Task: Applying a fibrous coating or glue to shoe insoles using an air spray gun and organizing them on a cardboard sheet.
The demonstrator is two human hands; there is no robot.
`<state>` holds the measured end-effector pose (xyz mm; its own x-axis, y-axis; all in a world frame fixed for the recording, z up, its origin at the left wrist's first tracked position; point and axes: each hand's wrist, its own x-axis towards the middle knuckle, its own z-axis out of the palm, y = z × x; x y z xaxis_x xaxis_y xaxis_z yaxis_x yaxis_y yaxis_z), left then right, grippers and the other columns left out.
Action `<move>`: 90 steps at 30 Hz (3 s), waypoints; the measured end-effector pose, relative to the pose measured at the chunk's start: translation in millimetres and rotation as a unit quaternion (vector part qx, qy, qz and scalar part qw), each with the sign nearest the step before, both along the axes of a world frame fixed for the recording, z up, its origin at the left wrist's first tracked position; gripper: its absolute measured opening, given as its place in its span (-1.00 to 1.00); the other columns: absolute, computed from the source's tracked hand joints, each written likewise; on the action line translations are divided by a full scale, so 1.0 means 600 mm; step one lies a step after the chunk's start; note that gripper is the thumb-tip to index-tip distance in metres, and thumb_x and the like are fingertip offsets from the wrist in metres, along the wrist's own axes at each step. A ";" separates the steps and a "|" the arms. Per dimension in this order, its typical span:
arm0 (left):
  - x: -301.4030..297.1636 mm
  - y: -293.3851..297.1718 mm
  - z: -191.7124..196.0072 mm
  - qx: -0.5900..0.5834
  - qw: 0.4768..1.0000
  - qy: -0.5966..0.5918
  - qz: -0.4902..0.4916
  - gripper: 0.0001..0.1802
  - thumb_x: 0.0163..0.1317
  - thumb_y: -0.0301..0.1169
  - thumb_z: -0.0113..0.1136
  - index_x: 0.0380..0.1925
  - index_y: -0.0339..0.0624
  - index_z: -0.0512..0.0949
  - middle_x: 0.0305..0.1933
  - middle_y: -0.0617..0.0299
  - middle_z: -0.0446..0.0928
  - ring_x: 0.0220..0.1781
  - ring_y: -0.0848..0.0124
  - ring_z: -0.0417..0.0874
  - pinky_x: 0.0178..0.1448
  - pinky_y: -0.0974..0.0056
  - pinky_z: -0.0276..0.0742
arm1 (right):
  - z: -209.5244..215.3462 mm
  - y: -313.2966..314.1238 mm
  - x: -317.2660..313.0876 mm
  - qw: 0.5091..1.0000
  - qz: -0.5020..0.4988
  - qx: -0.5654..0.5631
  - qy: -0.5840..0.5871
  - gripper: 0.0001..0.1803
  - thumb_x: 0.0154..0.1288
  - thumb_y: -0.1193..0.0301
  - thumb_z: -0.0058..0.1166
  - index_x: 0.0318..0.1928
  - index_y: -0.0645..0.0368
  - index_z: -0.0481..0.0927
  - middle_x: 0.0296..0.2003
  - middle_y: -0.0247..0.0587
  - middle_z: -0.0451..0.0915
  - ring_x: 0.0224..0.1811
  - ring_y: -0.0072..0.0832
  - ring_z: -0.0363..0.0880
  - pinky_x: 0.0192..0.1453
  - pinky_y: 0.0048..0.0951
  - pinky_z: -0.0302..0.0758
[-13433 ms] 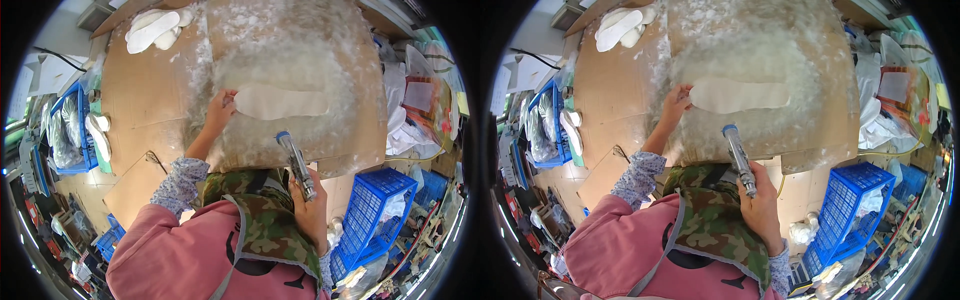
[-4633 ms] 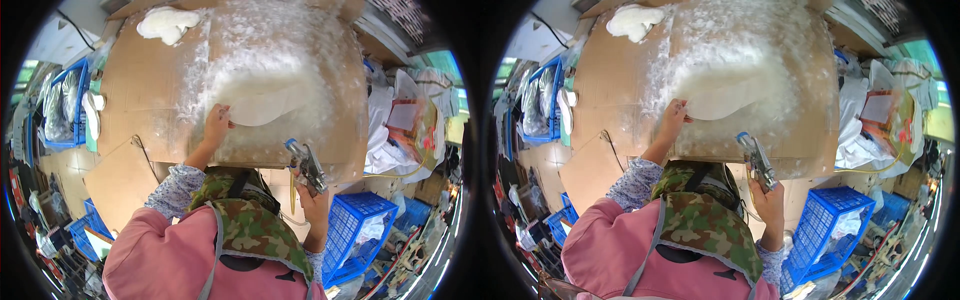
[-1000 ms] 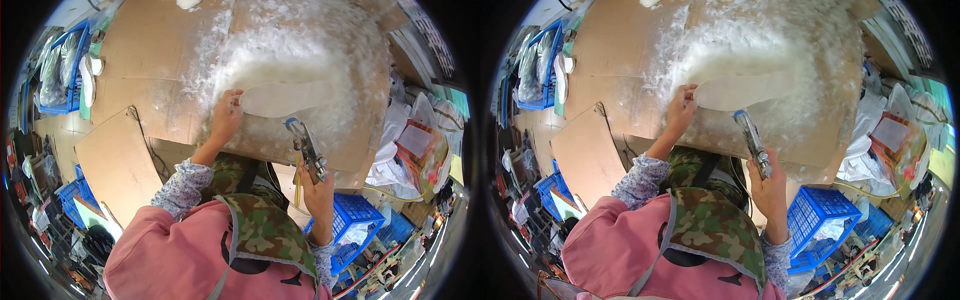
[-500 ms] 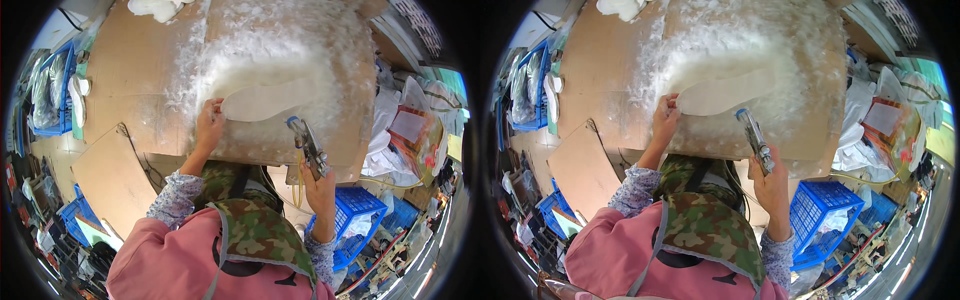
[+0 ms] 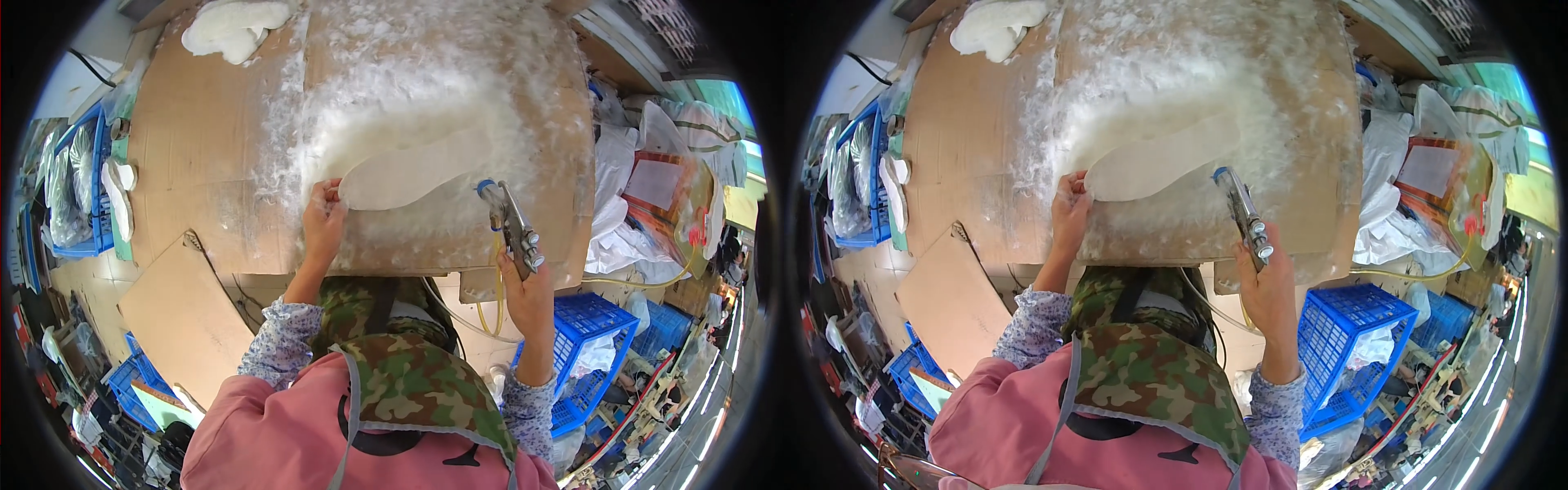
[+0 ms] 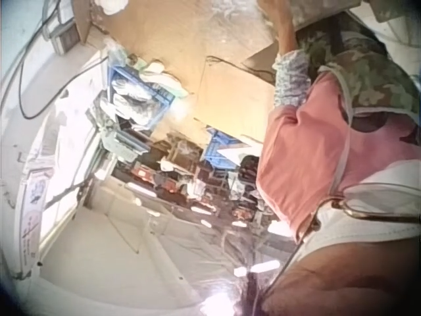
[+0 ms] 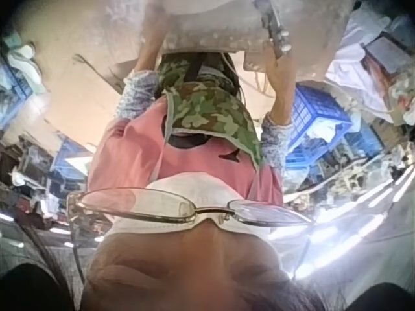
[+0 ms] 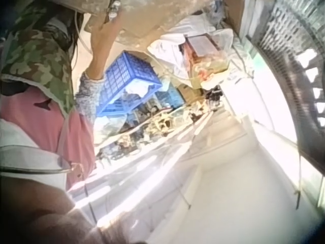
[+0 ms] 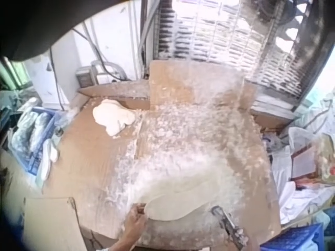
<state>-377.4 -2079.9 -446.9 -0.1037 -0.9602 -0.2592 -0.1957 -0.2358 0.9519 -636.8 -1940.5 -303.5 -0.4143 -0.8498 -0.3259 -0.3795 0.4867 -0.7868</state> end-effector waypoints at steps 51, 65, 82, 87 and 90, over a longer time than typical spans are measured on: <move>-0.055 -0.031 0.242 0.006 0.957 0.287 -0.043 -0.65 0.12 -0.55 -0.01 -0.05 -0.33 0.45 -0.17 0.22 0.54 -0.07 0.50 0.53 0.07 0.34 0.45 | -0.011 0.092 -0.039 0.977 -0.075 -0.104 -0.170 -0.51 0.29 0.59 -0.08 0.24 0.28 0.27 -0.05 -0.10 0.53 -0.71 -0.76 0.17 -0.70 -0.67 0.11; 0.463 0.150 0.261 -0.178 0.869 0.189 0.421 -0.64 0.22 -0.48 -0.02 0.04 -0.30 0.34 0.01 0.08 0.46 0.05 0.25 0.55 0.13 0.10 0.54 | -0.053 -0.028 -0.001 0.970 0.181 -0.013 -0.163 -0.54 0.27 0.52 -0.03 0.20 0.21 0.34 -0.25 -0.18 0.55 -0.72 -0.69 0.19 -0.70 -0.63 0.16; 0.868 0.736 0.023 0.028 0.468 -0.146 0.871 -0.67 0.08 -0.62 0.03 -0.10 -0.19 0.47 -0.17 0.04 0.56 -0.30 0.29 0.66 -0.38 0.25 0.66 | 0.017 -0.180 0.188 0.914 0.389 0.117 -0.023 -0.60 0.27 0.37 0.07 0.11 0.16 0.47 -0.32 -0.18 0.56 -0.63 -0.61 0.35 -0.62 -0.59 0.25; 0.853 0.760 0.045 0.287 0.386 -0.434 0.762 -0.70 0.17 -0.43 -0.02 -0.05 -0.11 0.40 -0.21 -0.17 0.56 -0.16 -0.03 0.64 -0.14 -0.04 0.56 | 0.069 -0.192 0.180 0.910 0.382 0.160 0.019 -0.62 0.27 0.33 0.10 0.08 0.15 0.50 -0.34 -0.18 0.57 -0.61 -0.59 0.40 -0.60 -0.58 0.28; 0.845 0.737 0.071 0.312 0.333 -0.387 0.801 -0.65 0.19 -0.33 0.00 0.00 -0.10 0.36 0.04 -0.14 0.43 0.10 -0.03 0.49 0.10 -0.10 0.36 | 0.076 -0.196 0.176 0.915 0.367 0.168 0.015 -0.62 0.27 0.32 0.11 0.08 0.14 0.51 -0.34 -0.18 0.57 -0.60 -0.58 0.41 -0.59 -0.58 0.28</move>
